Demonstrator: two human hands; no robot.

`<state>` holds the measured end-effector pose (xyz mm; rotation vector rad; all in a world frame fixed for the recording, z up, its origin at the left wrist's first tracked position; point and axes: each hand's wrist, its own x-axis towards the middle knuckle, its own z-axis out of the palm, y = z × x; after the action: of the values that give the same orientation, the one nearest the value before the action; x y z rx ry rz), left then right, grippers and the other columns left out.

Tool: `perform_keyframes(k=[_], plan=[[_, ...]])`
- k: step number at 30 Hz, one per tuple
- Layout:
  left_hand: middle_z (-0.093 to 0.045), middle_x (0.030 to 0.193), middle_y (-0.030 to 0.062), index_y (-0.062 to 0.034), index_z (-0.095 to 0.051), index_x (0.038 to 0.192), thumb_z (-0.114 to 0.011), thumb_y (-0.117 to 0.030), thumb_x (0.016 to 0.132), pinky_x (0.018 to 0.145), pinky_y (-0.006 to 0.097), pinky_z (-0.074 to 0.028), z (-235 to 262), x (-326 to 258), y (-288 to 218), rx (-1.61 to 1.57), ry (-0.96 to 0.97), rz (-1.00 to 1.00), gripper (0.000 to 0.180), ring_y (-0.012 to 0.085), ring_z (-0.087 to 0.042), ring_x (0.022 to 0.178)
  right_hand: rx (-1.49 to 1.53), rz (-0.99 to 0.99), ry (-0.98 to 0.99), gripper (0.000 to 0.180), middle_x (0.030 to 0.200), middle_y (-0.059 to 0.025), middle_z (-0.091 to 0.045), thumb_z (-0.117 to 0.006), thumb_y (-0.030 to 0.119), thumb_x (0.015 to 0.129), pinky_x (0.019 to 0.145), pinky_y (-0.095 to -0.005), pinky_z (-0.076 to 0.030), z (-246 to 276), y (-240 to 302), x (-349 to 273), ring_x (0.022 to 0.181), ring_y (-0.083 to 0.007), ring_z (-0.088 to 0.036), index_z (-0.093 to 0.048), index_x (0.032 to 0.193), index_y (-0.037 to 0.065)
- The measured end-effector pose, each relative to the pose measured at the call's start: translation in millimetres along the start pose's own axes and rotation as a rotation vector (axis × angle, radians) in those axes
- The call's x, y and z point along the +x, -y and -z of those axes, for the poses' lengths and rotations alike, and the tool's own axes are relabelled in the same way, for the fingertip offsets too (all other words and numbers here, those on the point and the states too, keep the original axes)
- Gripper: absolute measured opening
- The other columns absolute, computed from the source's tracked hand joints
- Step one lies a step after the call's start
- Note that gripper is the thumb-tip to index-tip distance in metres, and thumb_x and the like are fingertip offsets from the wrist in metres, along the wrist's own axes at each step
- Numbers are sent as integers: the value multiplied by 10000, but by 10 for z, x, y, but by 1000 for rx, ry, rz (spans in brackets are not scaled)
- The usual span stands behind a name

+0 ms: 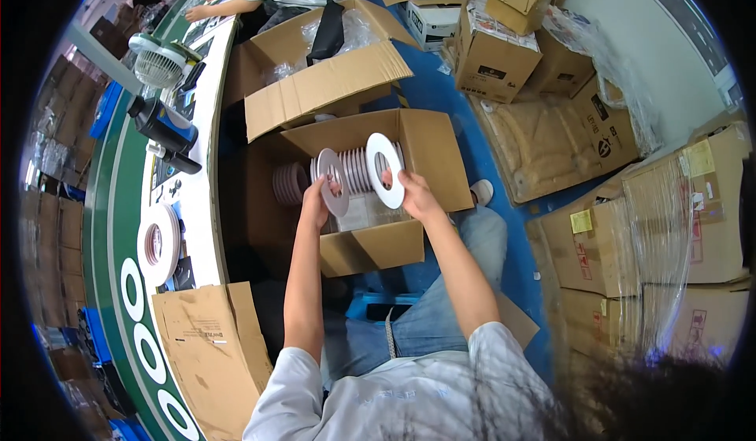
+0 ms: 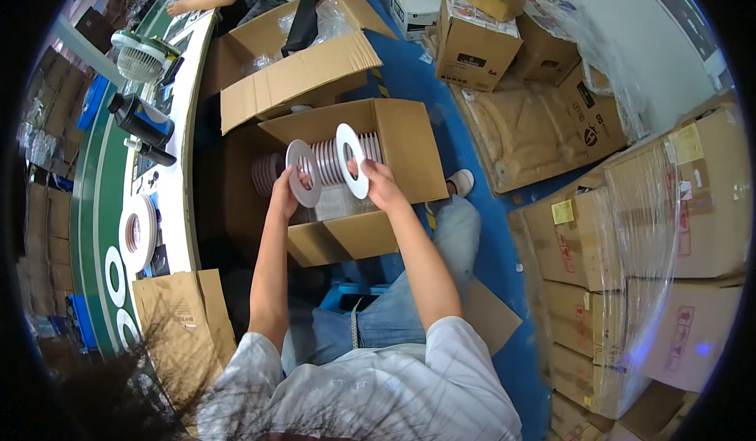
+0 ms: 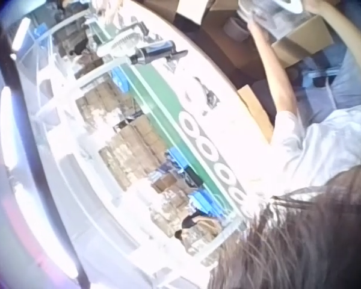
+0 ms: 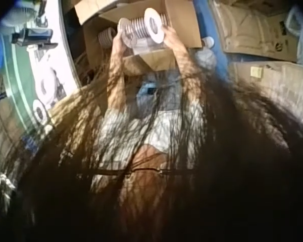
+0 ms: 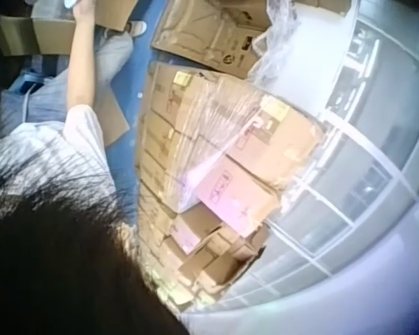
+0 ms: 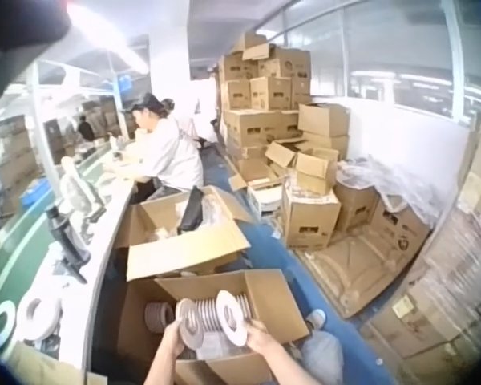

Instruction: Unpacking circular components from a box and applying adhesive to them at an assembly station.

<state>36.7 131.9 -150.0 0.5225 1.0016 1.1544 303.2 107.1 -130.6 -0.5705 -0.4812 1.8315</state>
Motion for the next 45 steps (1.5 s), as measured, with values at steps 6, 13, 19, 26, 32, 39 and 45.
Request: perform_keyframes(k=[6, 13, 19, 26, 32, 39, 45], plan=[[-658, 872, 101, 8, -499, 1208, -478, -244, 811, 856, 351, -453, -85, -295, 36, -74, 64, 14, 471, 226, -611, 876, -388, 54, 71, 242, 1033, -100, -619, -620, 115, 858, 884, -292, -440, 85, -36, 40, 949, -162, -586, -561, 1064, 1], [-636, 688, 104, 32, -637, 934, -548, -200, 763, 661, 298, -462, -140, -229, 108, 708, -161, -233, 302, 170, -597, 651, -867, 344, -397, 198, 828, -83, -634, -648, 117, 764, 713, -313, -485, -176, 189, 269, 770, -161, -609, -605, 922, 5], [-643, 715, 200, 14, -666, 816, -641, -238, 686, 677, 380, -503, -230, -301, -137, 1109, -317, -367, 284, 320, -654, 703, -1341, 1003, -325, 131, 868, -150, -622, -588, 90, 786, 750, -398, -476, -972, 758, 232, 802, -307, -614, -565, 901, 31], [-655, 752, 196, -17, -669, 802, -659, -250, 667, 712, 399, -519, -80, -16, -72, 1297, -316, -346, 270, 341, -653, 751, -1841, 558, 172, 197, 899, -197, -553, -544, 29, 668, 874, -467, -398, -128, -93, 610, 879, -407, -527, -560, 864, 31], [-658, 749, 186, -22, -667, 785, -696, -262, 658, 730, 393, -519, 49, -37, 59, 1209, -317, -284, 273, 336, -655, 756, -1592, 915, -266, 195, 888, -206, -544, -554, 16, 640, 854, -462, -408, -524, 128, 449, 916, -412, -514, -571, 835, 28], [-650, 744, 179, -22, -638, 744, -722, -232, 626, 702, 390, -514, 29, 79, -49, 1198, -309, -325, 255, 328, -648, 747, -1512, 702, -42, 176, 741, -212, -533, -594, 92, 587, 606, -484, -404, -449, 57, 489, 717, -415, -503, -498, 720, 29], [-658, 767, 170, -32, -648, 741, -728, -261, 612, 716, 398, -509, -84, 112, -150, 1355, -278, -468, 275, 326, -646, 754, -1785, 686, 300, 218, 697, -182, -534, -641, 151, 565, 611, -474, -421, -608, 74, 500, 670, -389, -517, -497, 678, 33]])
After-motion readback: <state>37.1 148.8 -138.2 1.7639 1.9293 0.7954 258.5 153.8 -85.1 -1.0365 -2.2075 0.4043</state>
